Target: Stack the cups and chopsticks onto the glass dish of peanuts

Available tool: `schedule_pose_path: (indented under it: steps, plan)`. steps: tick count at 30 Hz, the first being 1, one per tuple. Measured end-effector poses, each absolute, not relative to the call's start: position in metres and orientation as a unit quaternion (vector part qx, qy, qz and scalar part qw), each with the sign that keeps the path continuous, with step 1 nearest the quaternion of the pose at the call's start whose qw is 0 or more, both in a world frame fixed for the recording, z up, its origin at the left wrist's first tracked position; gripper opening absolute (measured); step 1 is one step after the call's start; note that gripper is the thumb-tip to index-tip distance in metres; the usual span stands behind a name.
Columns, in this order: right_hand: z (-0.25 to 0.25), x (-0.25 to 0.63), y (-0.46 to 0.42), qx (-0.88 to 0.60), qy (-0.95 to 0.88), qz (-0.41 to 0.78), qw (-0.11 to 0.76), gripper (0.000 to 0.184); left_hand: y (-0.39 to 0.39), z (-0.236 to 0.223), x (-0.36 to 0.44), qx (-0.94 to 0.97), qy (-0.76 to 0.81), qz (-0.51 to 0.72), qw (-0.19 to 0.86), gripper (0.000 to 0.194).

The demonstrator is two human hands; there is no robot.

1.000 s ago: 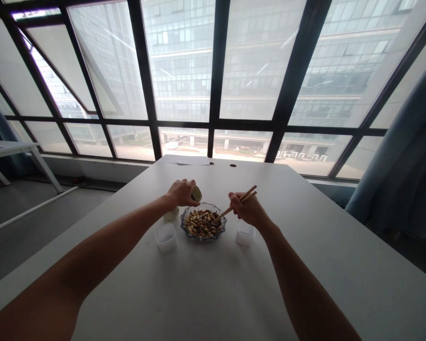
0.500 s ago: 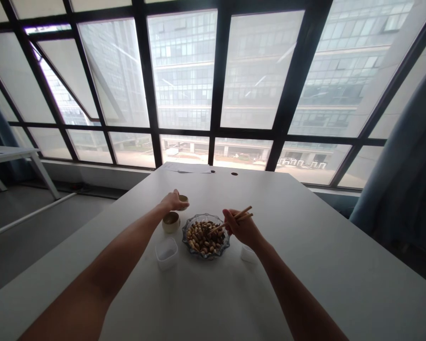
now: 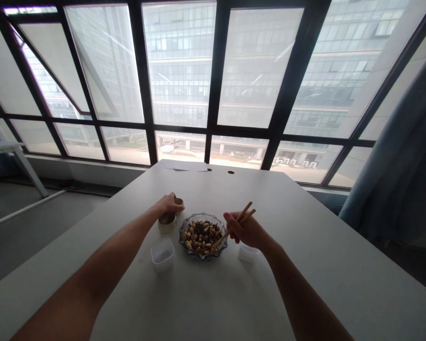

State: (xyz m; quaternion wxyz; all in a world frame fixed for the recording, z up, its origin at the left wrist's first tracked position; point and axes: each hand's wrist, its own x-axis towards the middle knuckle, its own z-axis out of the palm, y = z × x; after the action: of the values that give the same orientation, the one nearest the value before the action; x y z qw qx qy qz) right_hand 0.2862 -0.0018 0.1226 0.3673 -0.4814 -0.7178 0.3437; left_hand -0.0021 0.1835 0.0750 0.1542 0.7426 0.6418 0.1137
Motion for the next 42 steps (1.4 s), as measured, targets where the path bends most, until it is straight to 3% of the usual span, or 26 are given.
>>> schedule_pose_path:
  steps: [8, 14, 22, 28, 33, 42]
  plan:
    - [0.109, 0.283, 0.009, -0.490, -0.729, 0.226, 0.422, 0.057, 0.169, 0.069, -0.006, 0.749, 0.631, 0.116, 0.164, 0.070]
    - [0.107, 0.274, 0.009, -0.458, -0.716, 0.236, 0.470, 0.052, 0.157, 0.067, -0.004, 0.752, 0.627, 0.122, 0.164, 0.070]
    - [0.105, 0.267, 0.005, -0.420, -0.756, 0.335, 0.374, 0.051, 0.138, 0.070, -0.001, 0.755, 0.626, 0.122, 0.151, 0.069]
    - [0.112, 0.285, 0.009, -0.466, -0.720, 0.280, 0.431, 0.054, 0.127, 0.082, 0.002, 0.741, 0.625, 0.185, 0.164, 0.067]
    - [0.113, 0.290, 0.011, -0.479, -0.731, 0.289, 0.389, 0.058, 0.111, 0.109, 0.015, 0.744, 0.583, 0.275, 0.174, 0.071]
    - [0.142, 0.314, 0.002, -0.501, -0.619, 0.208, 0.568, 0.068, 0.080, 0.108, 0.059, 0.845, 0.472, 0.206, 0.147, 0.069]
